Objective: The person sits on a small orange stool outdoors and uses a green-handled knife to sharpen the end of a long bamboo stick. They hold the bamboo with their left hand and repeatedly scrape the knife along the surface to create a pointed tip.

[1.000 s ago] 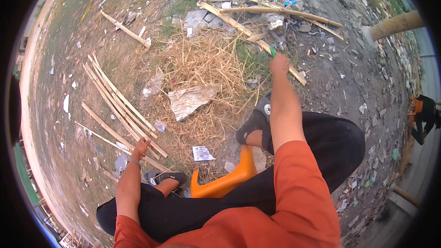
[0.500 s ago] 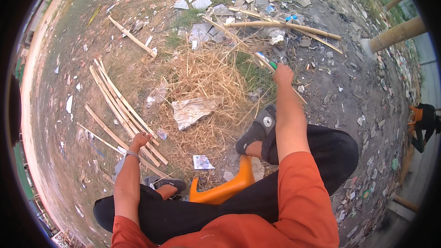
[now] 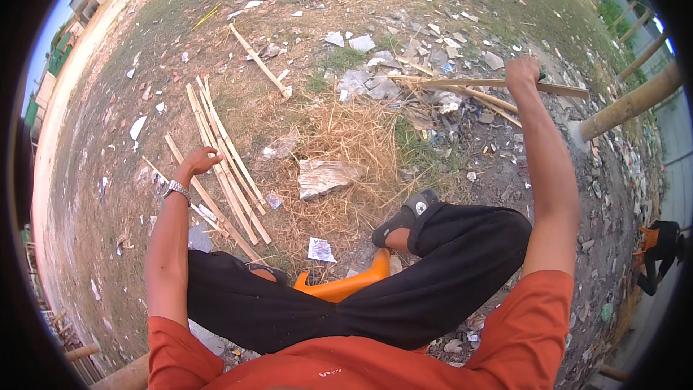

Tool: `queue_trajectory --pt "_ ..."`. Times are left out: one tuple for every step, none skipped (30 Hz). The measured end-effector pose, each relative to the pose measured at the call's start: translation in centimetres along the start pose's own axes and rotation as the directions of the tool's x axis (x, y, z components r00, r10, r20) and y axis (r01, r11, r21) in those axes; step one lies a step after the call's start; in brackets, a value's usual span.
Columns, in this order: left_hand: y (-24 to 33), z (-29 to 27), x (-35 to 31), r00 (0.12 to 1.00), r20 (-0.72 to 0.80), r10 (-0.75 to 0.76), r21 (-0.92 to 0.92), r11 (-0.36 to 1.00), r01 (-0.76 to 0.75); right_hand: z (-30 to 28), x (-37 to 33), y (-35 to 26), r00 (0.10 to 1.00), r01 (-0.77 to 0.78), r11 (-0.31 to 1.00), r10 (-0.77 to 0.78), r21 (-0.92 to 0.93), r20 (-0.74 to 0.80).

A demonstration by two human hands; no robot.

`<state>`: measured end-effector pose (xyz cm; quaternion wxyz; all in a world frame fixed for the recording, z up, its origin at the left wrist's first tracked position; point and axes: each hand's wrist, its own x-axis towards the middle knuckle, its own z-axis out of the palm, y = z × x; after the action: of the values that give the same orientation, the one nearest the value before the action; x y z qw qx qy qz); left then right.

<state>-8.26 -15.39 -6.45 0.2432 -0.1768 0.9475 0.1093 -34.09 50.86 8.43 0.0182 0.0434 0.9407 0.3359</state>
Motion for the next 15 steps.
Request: queue_trajectory --pt "0.0 -1.8 -1.2 1.000 0.013 0.015 -0.019 1.000 -0.015 -1.9 -0.8 1.9 0.999 -0.032 0.998 0.032 -0.047 -0.010" --pt "0.1 -3.4 -2.5 1.000 0.017 0.020 -0.068 0.998 -0.019 -3.7 -1.5 3.7 0.998 -0.045 0.996 0.048 -0.082 0.038" --pt "0.4 -5.1 -3.8 1.000 0.011 0.021 -0.113 0.993 -0.019 -5.7 -2.2 5.7 0.993 -0.059 0.991 0.071 -0.118 0.097" --pt "0.7 -6.7 -5.3 1.000 0.010 -0.010 -0.151 0.988 0.012 -7.3 -3.1 7.6 0.984 -0.096 0.992 0.108 -0.087 0.142" --pt "1.1 -8.3 -6.9 1.000 -0.004 0.004 -0.254 0.967 -0.005 -8.8 -3.8 9.1 0.976 -0.132 0.990 0.139 -0.057 0.166" --pt "1.6 -9.7 -8.5 1.000 -0.016 -0.014 -0.347 0.938 0.008 -10.0 -4.6 10.3 0.964 -0.220 0.975 0.215 0.016 0.155" --pt "2.4 -10.6 -9.9 0.999 -0.027 -0.038 -0.439 0.898 0.023 -10.9 -5.2 11.0 0.959 -0.269 0.956 0.256 0.113 0.121" --pt "3.3 -11.5 -11.1 0.998 -0.058 -0.018 -0.477 0.879 -0.012 -11.6 -6.1 11.5 0.990 -0.140 0.960 0.131 0.244 0.053" --pt "3.9 -12.4 -12.3 0.996 -0.094 -0.012 -0.512 0.858 -0.038 -12.1 -6.8 11.5 0.999 0.022 0.931 -0.009 0.366 -0.037" --pt "4.5 -13.0 -13.4 0.988 -0.148 0.052 -0.552 0.824 -0.126 -12.4 -7.6 10.9 0.988 0.111 0.855 -0.042 0.507 -0.146" --pt "5.4 -13.3 -14.1 0.981 -0.178 0.081 -0.576 0.799 -0.171 -12.5 -8.4 10.0 0.969 0.196 0.757 -0.053 0.623 -0.241" --pt "6.1 -13.5 -14.7 0.973 -0.210 0.097 -0.611 0.764 -0.208 -13.1 -8.7 8.6 0.973 0.229 0.664 -0.138 0.712 -0.184" --pt "6.8 -13.6 -15.1 0.963 -0.236 0.134 -0.637 0.726 -0.257 -12.9 -9.7 6.9 0.946 0.316 0.507 -0.104 0.802 -0.307" --pt "7.5 -13.3 -15.3 0.946 -0.286 0.153 -0.666 0.678 -0.311 -12.7 -10.5 4.3 0.893 0.441 0.347 -0.072 0.828 -0.445" --pt "7.8 -13.2 -15.3 0.934 -0.302 0.190 -0.708 0.612 -0.353 -13.1 -11.0 2.1 0.881 0.469 0.208 -0.049 0.858 -0.470"
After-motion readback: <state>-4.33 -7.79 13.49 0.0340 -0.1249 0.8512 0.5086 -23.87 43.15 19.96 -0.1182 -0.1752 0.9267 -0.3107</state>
